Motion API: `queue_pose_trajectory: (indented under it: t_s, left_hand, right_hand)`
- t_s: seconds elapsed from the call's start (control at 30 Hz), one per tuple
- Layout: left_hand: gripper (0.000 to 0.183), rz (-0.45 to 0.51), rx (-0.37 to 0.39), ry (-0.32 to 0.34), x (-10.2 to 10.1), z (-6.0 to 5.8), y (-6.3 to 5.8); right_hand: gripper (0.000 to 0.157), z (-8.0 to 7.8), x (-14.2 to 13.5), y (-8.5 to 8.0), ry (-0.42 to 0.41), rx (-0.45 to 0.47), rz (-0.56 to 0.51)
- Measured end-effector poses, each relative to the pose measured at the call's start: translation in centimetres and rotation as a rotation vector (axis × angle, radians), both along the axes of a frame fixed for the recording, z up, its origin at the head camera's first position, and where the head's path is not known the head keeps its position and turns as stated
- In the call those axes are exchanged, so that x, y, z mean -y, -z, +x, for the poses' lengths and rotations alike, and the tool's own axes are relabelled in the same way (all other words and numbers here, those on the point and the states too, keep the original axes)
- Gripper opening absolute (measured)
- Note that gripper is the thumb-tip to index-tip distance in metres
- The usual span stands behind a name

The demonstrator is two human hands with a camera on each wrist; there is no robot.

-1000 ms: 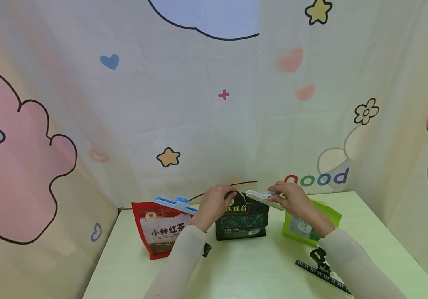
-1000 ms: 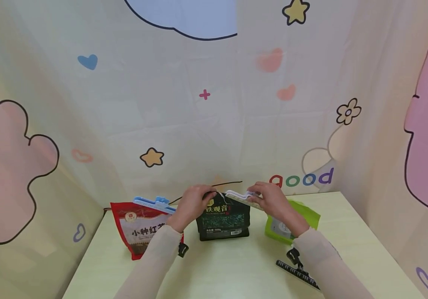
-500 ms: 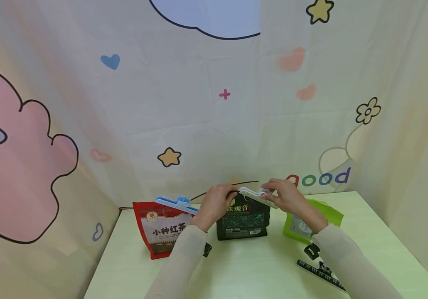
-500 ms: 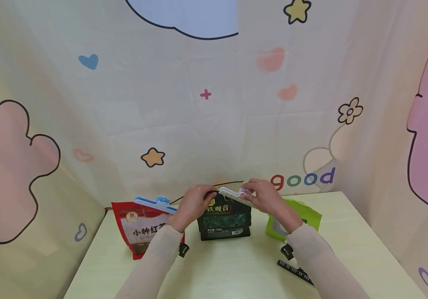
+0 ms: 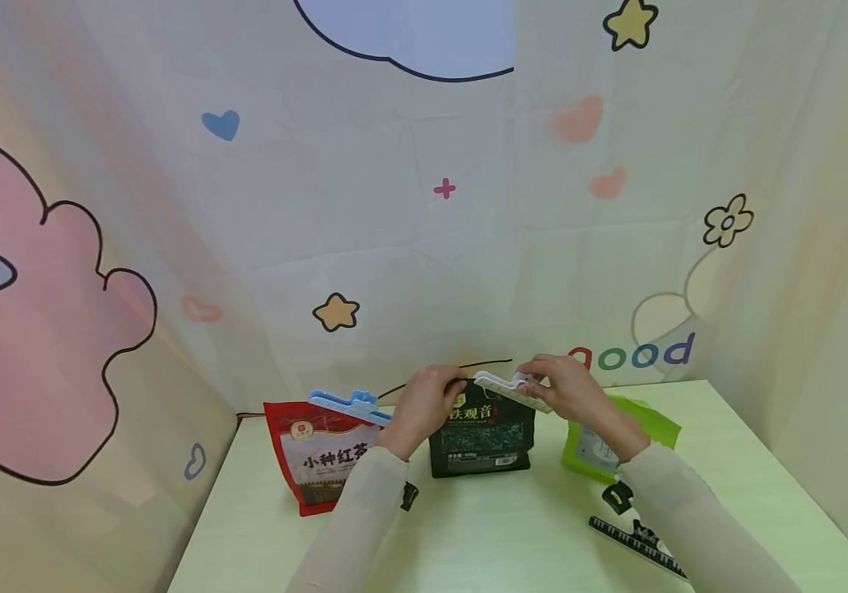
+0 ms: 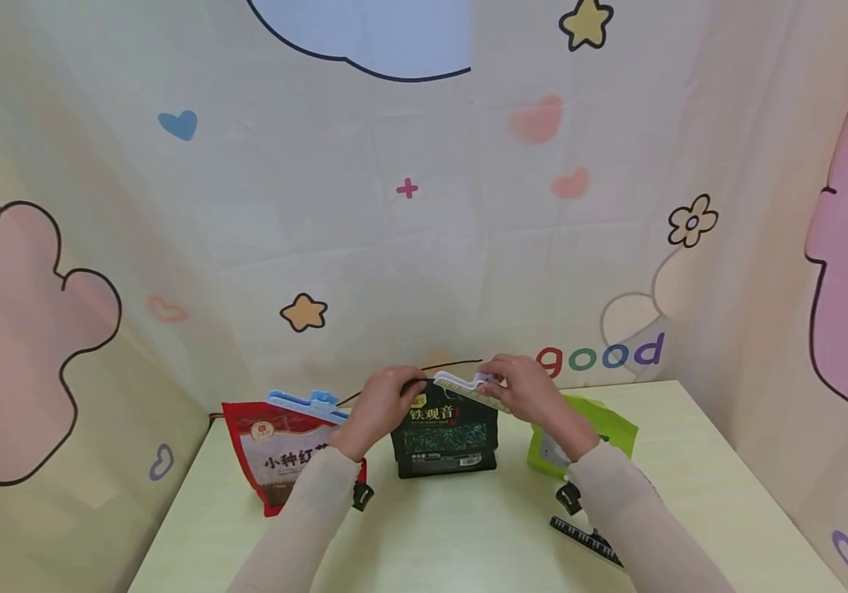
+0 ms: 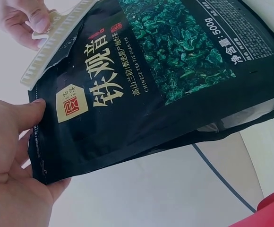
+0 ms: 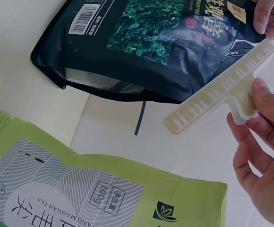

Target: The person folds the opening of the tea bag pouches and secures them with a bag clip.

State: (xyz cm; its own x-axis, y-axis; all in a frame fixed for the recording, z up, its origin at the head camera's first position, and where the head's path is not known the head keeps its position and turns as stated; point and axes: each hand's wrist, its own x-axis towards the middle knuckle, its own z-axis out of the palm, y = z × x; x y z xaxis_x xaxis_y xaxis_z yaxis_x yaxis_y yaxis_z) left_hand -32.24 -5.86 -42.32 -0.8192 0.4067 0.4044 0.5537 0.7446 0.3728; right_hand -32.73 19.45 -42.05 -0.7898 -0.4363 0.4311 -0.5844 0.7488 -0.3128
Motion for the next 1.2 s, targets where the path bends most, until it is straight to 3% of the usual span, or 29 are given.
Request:
queue_pose_trajectory:
  t_s: [0.3,0.87,1.2]
  left_hand:
    - [0.022,0.000,0.007,0.002,-0.1,0.1,0.1]
    - [0.023,-0.028,-0.001,-0.026,-0.2,0.3,0.1]
    - [0.030,-0.009,-0.053,-0.051,-0.2,0.6,-0.4]
  right_hand:
    - [0.025,0.1,0.5,-0.8,-0.034,-0.008,0.012]
    - [0.033,0.0,0.9,-1.1,0.023,0.105,0.027]
    - [0.044,0.8,0.5,-1.1,0.066,0.121,-0.022]
